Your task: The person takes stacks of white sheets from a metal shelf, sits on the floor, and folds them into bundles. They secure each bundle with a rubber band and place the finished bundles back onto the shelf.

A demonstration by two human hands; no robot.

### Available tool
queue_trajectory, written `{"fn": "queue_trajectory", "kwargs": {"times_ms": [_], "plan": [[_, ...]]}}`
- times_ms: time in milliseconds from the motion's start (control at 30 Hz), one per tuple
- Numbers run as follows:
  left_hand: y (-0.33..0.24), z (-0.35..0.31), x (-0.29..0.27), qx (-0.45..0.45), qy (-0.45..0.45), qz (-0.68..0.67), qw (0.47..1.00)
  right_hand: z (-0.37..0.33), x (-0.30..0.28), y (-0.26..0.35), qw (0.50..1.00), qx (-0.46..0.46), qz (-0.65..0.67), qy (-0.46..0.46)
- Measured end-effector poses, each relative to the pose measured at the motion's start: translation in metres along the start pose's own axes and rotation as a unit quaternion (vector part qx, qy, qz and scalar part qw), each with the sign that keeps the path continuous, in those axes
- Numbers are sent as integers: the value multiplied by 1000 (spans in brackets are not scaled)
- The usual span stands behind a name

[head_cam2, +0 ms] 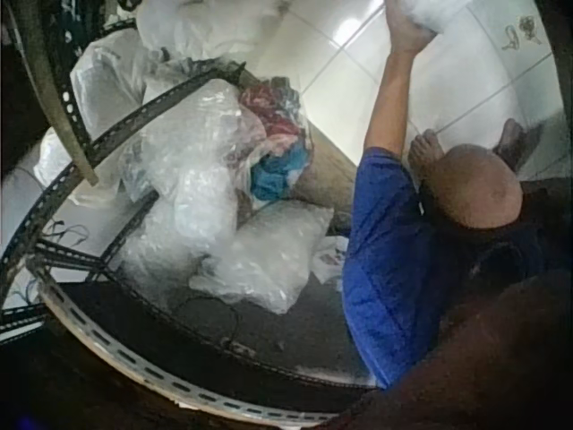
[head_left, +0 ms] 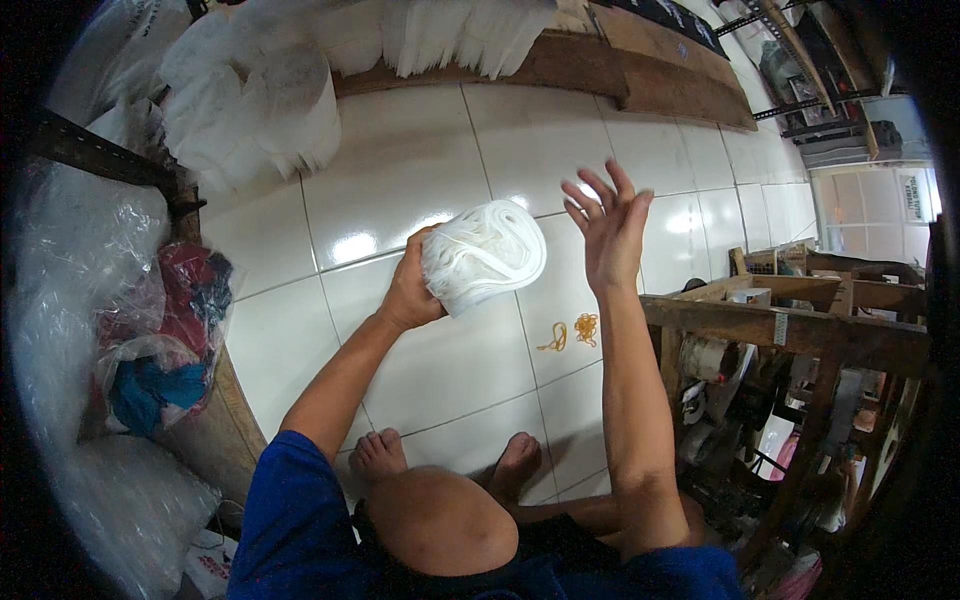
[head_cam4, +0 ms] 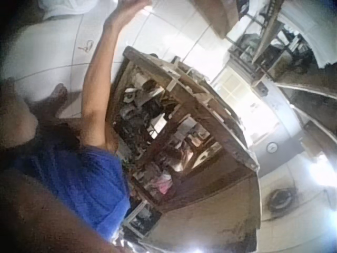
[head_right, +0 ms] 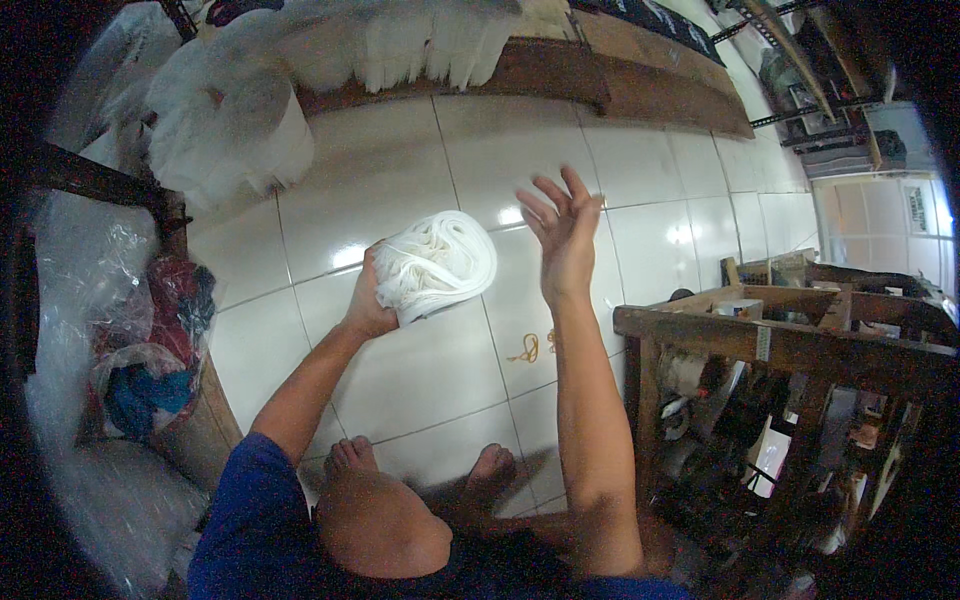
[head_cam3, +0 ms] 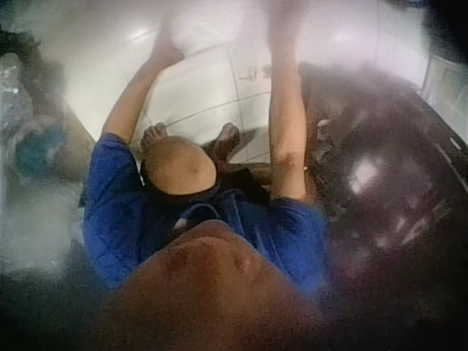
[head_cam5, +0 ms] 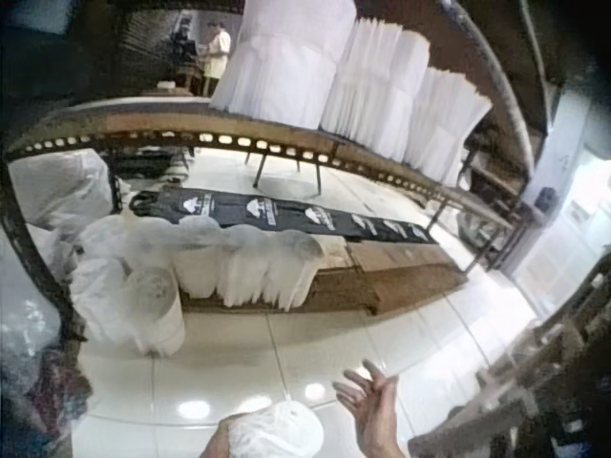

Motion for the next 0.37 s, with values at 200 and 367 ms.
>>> {"fn": "queue_trajectory", "kwargs": {"times_ms": [200,367], "plan": [[4,2,10,-140,-63,-236,960,-48,-6,-133,971,204,-118,33],[-6,-40,43,-316,-189,-531,763,-70,22,-91,973,92,-209,44]]}}
Point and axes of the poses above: each hand's wrist, its own z-axis towards the middle knuckle, its own x-axis out of the palm, y = z × x, the point moved 9 cm from there along z, towards the middle knuckle, and after that the axes turned 10 degrees about x, right-handed, at the moved point
